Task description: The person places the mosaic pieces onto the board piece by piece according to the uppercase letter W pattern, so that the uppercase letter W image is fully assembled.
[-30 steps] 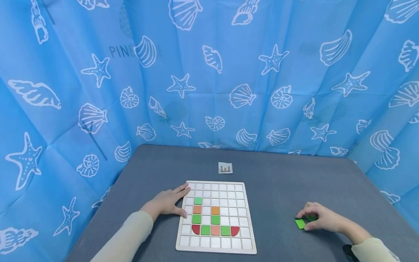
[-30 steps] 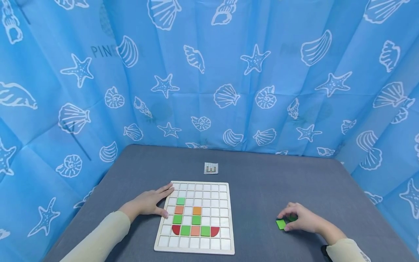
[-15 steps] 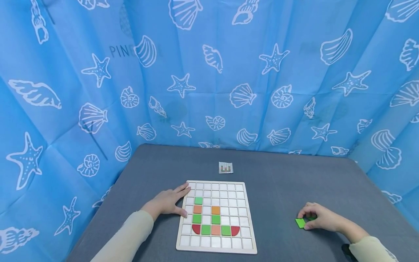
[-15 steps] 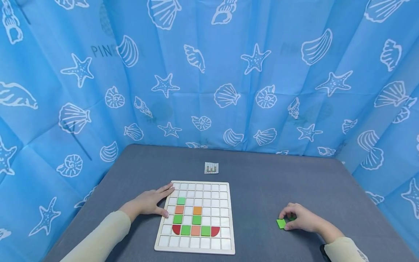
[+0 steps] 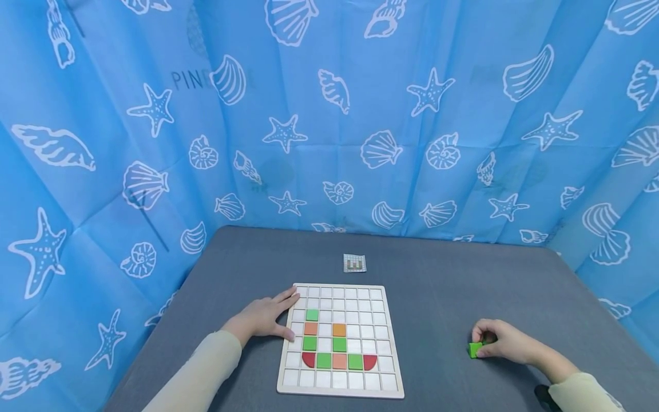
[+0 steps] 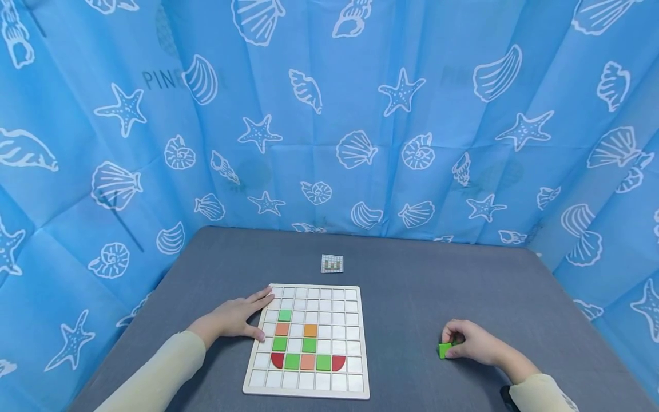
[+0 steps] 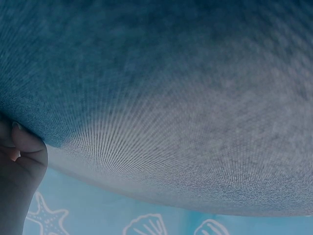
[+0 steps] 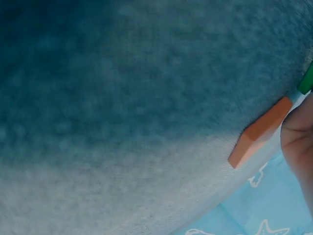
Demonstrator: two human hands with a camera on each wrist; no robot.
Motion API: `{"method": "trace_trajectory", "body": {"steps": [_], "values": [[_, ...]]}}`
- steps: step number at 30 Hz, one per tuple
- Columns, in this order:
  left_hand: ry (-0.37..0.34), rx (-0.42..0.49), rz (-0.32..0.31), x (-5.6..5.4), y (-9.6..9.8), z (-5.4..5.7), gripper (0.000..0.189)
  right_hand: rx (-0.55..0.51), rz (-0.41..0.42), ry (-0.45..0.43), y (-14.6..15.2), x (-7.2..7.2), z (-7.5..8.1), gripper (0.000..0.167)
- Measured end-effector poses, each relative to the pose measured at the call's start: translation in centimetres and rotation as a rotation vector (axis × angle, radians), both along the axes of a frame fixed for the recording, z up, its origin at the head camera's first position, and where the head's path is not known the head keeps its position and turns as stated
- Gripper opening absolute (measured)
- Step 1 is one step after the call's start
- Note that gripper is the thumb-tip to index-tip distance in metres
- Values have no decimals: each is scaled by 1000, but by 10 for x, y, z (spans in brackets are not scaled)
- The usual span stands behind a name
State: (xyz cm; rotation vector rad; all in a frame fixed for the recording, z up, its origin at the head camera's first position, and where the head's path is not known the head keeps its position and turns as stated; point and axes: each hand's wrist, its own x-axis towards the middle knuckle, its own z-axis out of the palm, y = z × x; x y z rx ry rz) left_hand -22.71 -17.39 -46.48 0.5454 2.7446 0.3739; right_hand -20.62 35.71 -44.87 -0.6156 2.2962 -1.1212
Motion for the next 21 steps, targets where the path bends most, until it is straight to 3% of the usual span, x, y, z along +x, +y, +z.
{"method": "trace_trajectory", "body": {"steps": [8, 21], "values": [[7, 4, -15, 0, -1, 0, 97, -54, -63, -72, -7, 2, 5, 15], [1, 10, -14, 0, -1, 1, 97, -85, -412, -233, -41, 4, 30, 23]]}}
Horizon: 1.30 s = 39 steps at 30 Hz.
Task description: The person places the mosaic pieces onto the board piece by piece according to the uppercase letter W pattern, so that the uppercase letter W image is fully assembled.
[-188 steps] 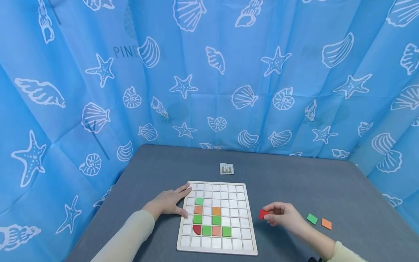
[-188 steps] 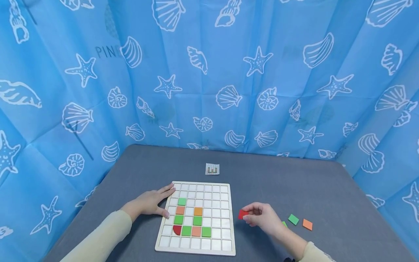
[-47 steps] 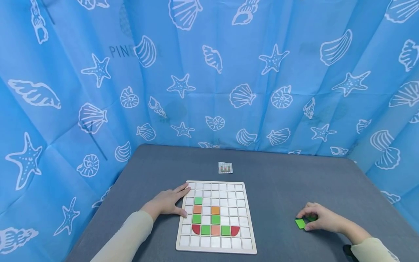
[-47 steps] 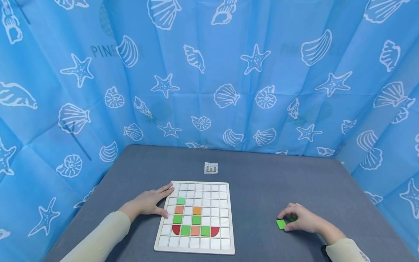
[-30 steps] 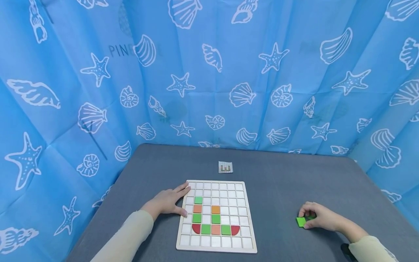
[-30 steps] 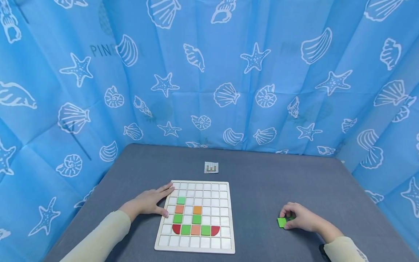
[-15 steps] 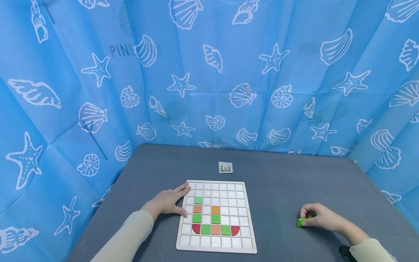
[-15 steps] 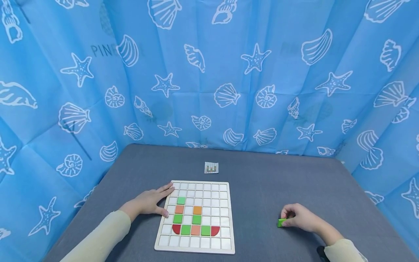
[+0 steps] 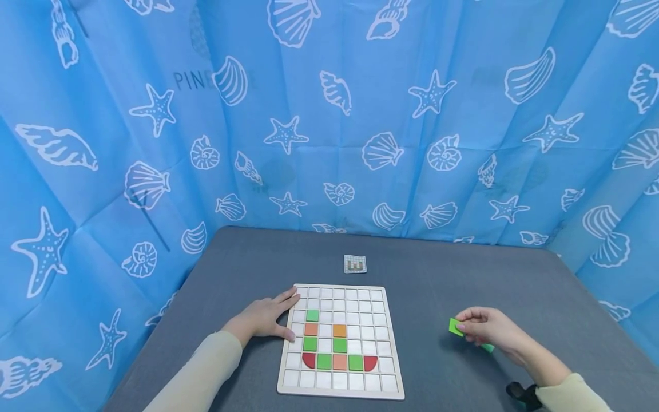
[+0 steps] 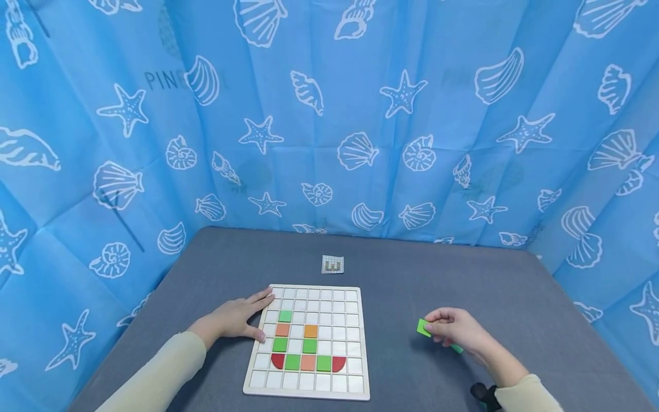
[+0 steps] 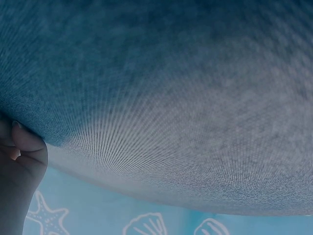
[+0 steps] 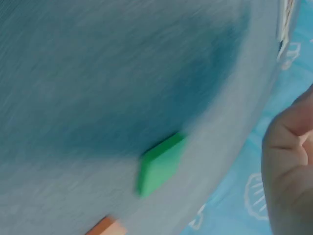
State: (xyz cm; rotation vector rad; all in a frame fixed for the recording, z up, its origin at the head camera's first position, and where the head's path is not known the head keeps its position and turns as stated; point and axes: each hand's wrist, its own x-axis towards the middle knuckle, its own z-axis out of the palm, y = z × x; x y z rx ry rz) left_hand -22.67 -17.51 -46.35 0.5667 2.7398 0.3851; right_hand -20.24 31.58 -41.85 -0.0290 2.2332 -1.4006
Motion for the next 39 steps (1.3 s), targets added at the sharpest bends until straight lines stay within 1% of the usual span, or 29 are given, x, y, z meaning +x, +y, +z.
{"method": "trace_trajectory", "body": {"steps": [3, 6, 9, 12, 19, 27, 32, 39], "values": [[1, -5, -3, 0, 0, 0, 96, -63, -39, -23, -9, 1, 4, 26], [2, -10, -4, 0, 0, 0, 96, -152, -57, -35, -17, 3, 7, 27], [-2, -9, -3, 0, 1, 0, 96, -236, -45, -44, -23, 5, 8, 26], [-4, -3, -4, 1, 1, 0, 96, -271, -41, -50, -29, 6, 9, 24], [-1, -3, -1, 0, 1, -2, 98, -215, -50, -21, -46, 10, 9, 31], [3, -21, 9, -4, 0, -6, 98, -153, -86, 18, -62, 13, 6, 33], [3, -23, 15, -4, 0, -6, 99, -143, -70, 36, -70, 13, 2, 33], [2, -20, 15, -5, 0, -8, 98, -124, -30, 33, -80, 15, -1, 33]]}}
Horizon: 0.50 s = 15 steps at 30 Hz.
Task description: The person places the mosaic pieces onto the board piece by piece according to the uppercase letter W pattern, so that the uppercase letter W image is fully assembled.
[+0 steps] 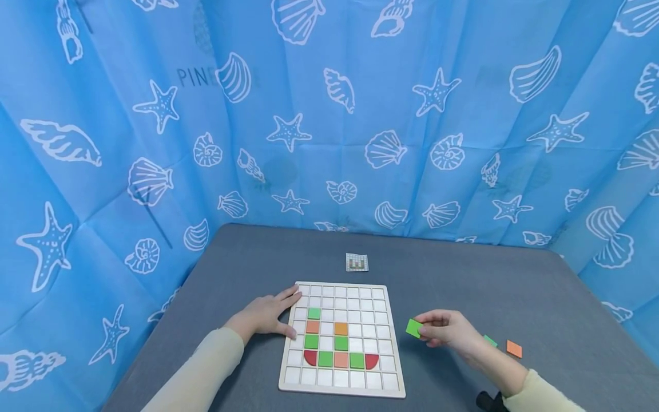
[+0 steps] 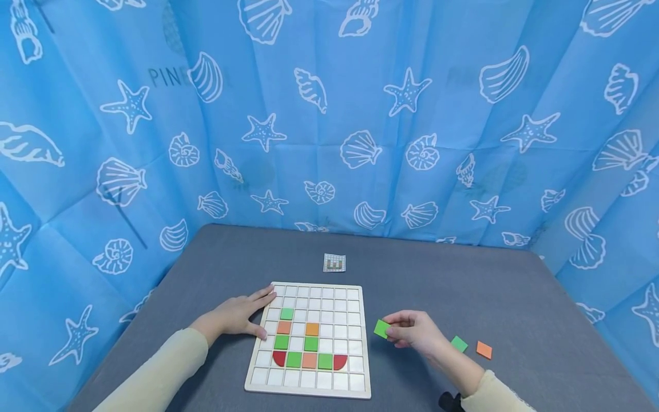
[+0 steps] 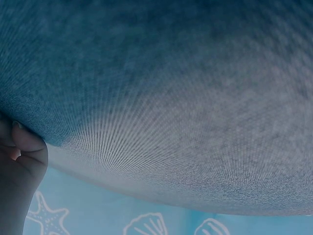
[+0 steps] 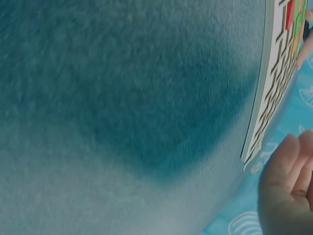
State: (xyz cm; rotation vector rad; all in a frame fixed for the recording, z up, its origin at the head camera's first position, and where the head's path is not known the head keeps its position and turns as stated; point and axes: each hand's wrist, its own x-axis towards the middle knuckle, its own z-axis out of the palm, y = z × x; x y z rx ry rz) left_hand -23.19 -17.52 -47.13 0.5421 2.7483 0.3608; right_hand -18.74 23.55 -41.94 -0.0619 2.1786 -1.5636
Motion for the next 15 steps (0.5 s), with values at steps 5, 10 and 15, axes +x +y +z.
{"method": "trace_trajectory", "body": {"steps": [5, 10, 15], "values": [[1, -3, -7, 0, 0, 1, 98, 29, 31, 14, -5, 0, -2, 34], [0, -1, -18, 0, -1, 4, 99, 66, 22, 31, -14, 0, -7, 32], [-1, 2, -19, 1, -1, 5, 98, 83, 21, 38, -23, 2, -12, 28]]}}
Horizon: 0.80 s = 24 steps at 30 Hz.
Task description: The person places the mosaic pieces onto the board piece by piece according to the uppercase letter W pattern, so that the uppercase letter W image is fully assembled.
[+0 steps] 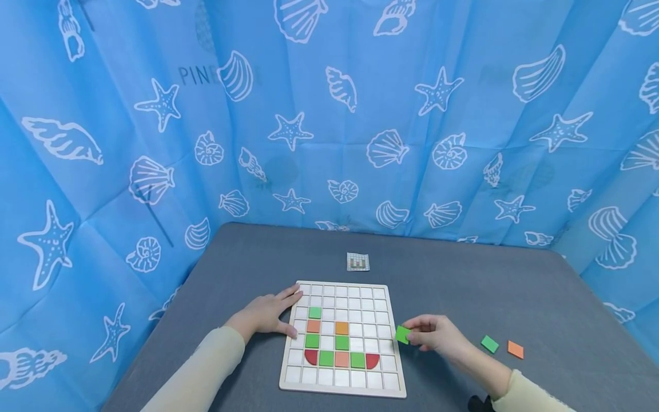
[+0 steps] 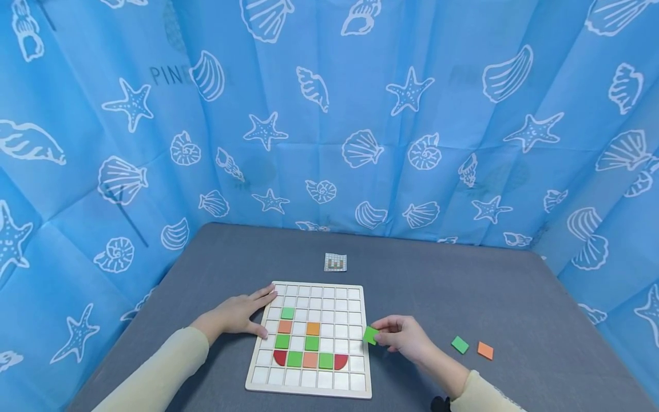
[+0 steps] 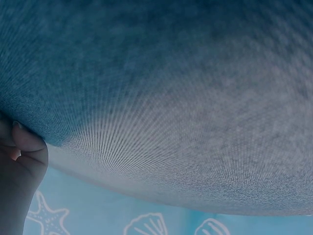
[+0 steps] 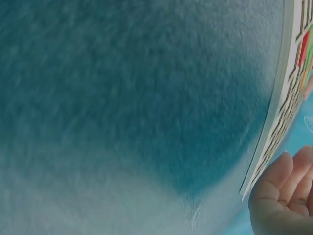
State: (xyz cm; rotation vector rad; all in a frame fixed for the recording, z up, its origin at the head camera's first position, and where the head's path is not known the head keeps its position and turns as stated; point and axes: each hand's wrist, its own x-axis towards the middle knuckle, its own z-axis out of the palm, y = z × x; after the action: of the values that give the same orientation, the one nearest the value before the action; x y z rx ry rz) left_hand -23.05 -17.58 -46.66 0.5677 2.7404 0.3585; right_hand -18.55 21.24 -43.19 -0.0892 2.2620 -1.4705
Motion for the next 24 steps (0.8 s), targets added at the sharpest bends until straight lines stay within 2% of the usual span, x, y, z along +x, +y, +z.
{"method": "trace_trajectory", "body": {"steps": [5, 11, 14, 21, 24], "values": [[-6, 5, 5, 1, 1, 2, 97, 37, -1, 28, -11, 2, -4, 25], [-11, 0, 12, 2, 2, 3, 97, 0, 84, 53, -18, 3, -11, 23], [-11, -1, 17, 3, 2, 4, 97, -6, 95, 55, -23, 3, -14, 21], [-7, -4, 18, 1, 1, 1, 98, 60, -5, 57, -38, 1, -18, 16], [-4, -7, 22, 0, 1, -1, 98, 85, -14, 75, -44, 1, -18, 15]]}}
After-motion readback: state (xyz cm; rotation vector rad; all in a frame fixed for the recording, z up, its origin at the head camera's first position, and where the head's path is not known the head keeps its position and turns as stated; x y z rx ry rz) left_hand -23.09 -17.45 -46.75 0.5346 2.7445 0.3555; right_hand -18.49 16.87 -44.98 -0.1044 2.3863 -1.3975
